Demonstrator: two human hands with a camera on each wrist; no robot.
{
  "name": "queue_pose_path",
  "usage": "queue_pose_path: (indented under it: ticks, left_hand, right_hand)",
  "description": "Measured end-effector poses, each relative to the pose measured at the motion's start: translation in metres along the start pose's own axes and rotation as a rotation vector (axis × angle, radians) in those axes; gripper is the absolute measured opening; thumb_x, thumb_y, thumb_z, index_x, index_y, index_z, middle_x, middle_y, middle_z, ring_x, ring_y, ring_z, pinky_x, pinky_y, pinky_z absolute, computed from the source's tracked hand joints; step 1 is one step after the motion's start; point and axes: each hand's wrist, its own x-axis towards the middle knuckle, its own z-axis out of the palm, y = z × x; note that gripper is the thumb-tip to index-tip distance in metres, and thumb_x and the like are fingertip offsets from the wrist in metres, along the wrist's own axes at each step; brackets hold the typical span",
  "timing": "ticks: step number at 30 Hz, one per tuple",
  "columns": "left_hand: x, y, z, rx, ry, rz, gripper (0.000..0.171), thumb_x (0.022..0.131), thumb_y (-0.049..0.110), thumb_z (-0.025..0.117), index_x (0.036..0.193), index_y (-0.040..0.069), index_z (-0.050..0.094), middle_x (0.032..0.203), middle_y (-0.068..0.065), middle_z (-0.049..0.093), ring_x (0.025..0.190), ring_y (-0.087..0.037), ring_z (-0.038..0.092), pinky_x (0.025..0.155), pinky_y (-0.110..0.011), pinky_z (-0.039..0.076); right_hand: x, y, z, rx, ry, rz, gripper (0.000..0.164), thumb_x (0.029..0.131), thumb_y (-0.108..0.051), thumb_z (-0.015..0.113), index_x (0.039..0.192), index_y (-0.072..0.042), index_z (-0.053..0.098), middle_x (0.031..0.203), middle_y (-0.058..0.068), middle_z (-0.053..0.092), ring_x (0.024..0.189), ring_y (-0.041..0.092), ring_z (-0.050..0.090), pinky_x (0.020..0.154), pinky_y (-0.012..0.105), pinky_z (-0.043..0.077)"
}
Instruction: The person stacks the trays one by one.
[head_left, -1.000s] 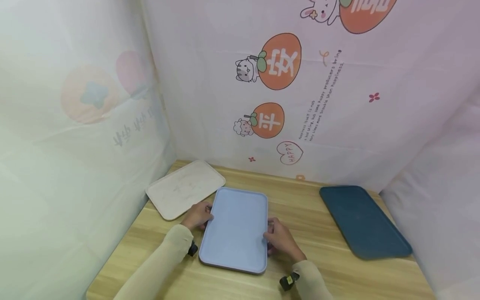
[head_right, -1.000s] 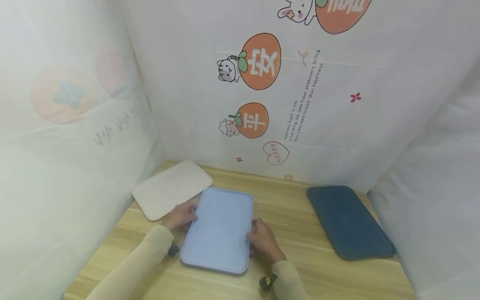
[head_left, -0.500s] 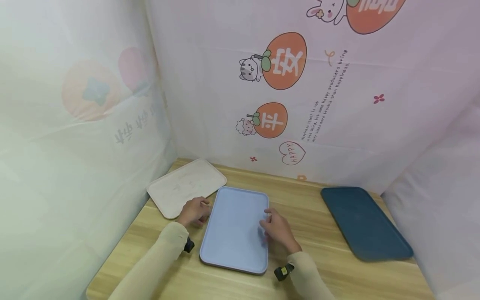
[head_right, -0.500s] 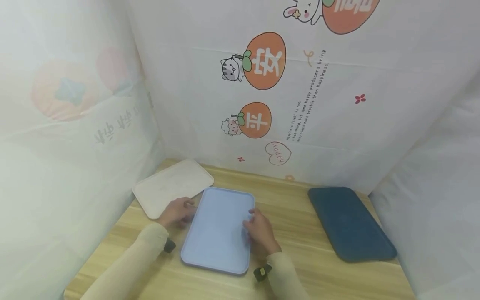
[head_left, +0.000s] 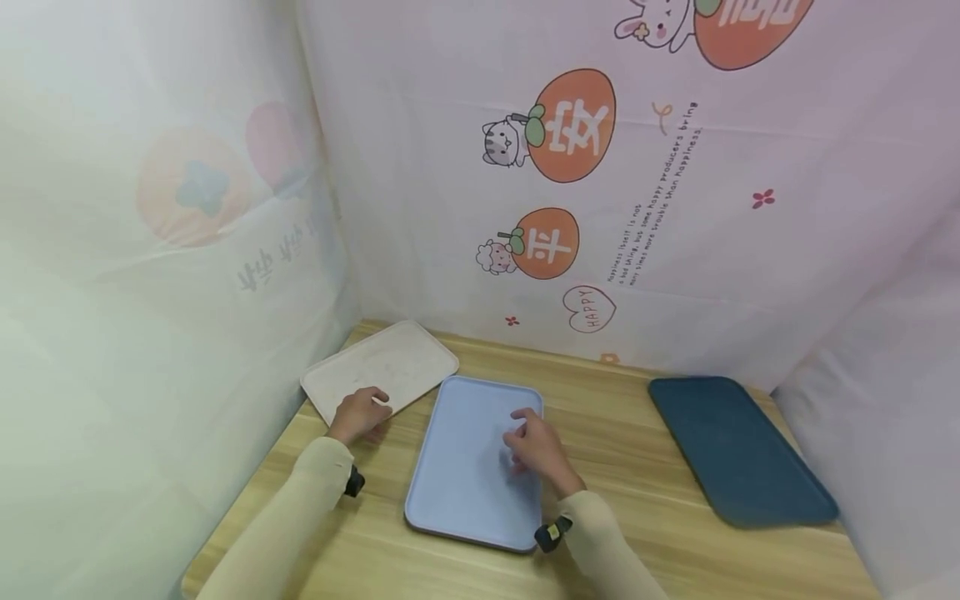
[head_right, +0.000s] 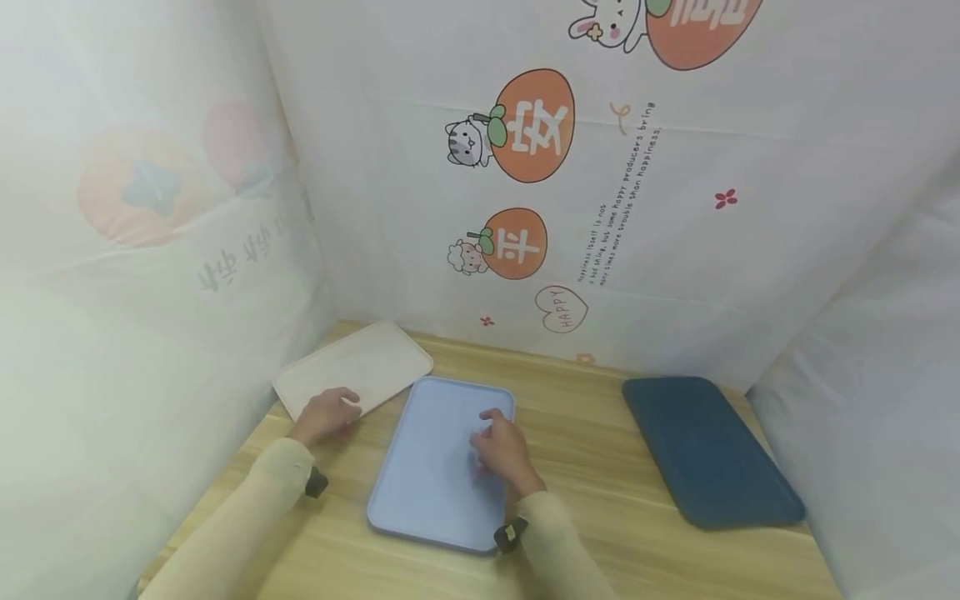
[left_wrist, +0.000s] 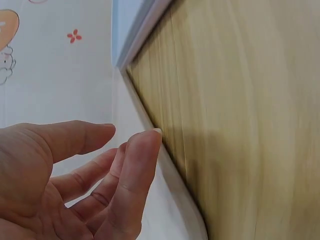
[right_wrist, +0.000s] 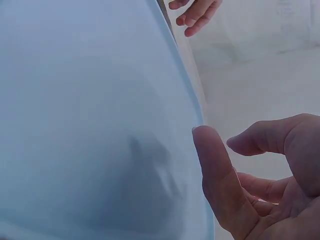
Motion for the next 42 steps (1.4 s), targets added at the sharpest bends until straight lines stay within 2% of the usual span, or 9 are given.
queue_pose_path:
  ticks: [7,15,20,26,34,42]
  left_hand:
    - [-0.001,-0.009,-0.022,0.036,0.034,-0.012,0.040,0.104,0.017,0.065,0.138,-0.005,0.064,0.106,-0.024,0.075,0.077,-0.025,0.077,0.060,-0.033,0.068]
    - [0.002,-0.021,-0.043,0.078,0.063,-0.052,0.039,0.105,0.017,0.063,0.136,-0.007,0.063,0.101,-0.025,0.073,0.073,-0.023,0.076,0.059,-0.031,0.067]
    - [0.000,-0.024,-0.049,0.093,0.069,-0.087,0.038,0.105,0.016,0.062,0.135,-0.008,0.062,0.100,-0.023,0.071,0.077,-0.024,0.074,0.060,-0.031,0.066]
    - [-0.003,-0.027,-0.057,0.108,0.079,-0.089,0.039,0.106,0.013,0.060,0.136,-0.011,0.060,0.106,-0.027,0.071,0.080,-0.026,0.074,0.062,-0.032,0.066]
    - [-0.014,-0.024,-0.063,0.172,0.093,-0.109,0.036,0.105,0.013,0.058,0.133,-0.010,0.061,0.084,-0.017,0.070,0.069,-0.022,0.070,0.062,-0.032,0.064]
    - [-0.015,-0.033,-0.067,0.154,0.103,-0.145,0.035,0.105,0.014,0.057,0.132,-0.007,0.058,0.087,-0.017,0.068,0.072,-0.024,0.072,0.065,-0.034,0.065]
  right_hand:
    - [0.009,-0.007,0.011,-0.044,-0.018,0.000,0.048,0.098,-0.011,0.071,0.142,0.003,0.060,0.094,0.011,0.069,0.066,0.019,0.068,0.054,0.031,0.064]
    - [0.021,-0.018,0.023,-0.038,-0.034,0.000,0.047,0.098,-0.010,0.070,0.142,0.003,0.060,0.093,0.010,0.069,0.067,0.019,0.067,0.055,0.030,0.065]
    - [0.026,-0.024,0.026,-0.033,-0.035,-0.003,0.046,0.099,-0.010,0.069,0.142,0.003,0.060,0.095,0.012,0.070,0.068,0.019,0.068,0.056,0.030,0.065]
    - [0.031,-0.027,0.032,-0.004,-0.065,-0.003,0.048,0.099,-0.011,0.070,0.143,0.004,0.059,0.098,0.013,0.070,0.071,0.020,0.069,0.057,0.031,0.066]
    - [0.032,-0.030,0.036,0.015,-0.075,0.015,0.049,0.099,-0.012,0.070,0.145,0.003,0.058,0.102,0.013,0.071,0.074,0.020,0.070,0.058,0.030,0.066]
    - [0.037,-0.032,0.041,0.009,-0.076,0.011,0.049,0.099,-0.012,0.071,0.144,0.003,0.059,0.102,0.013,0.071,0.073,0.020,0.070,0.057,0.030,0.066]
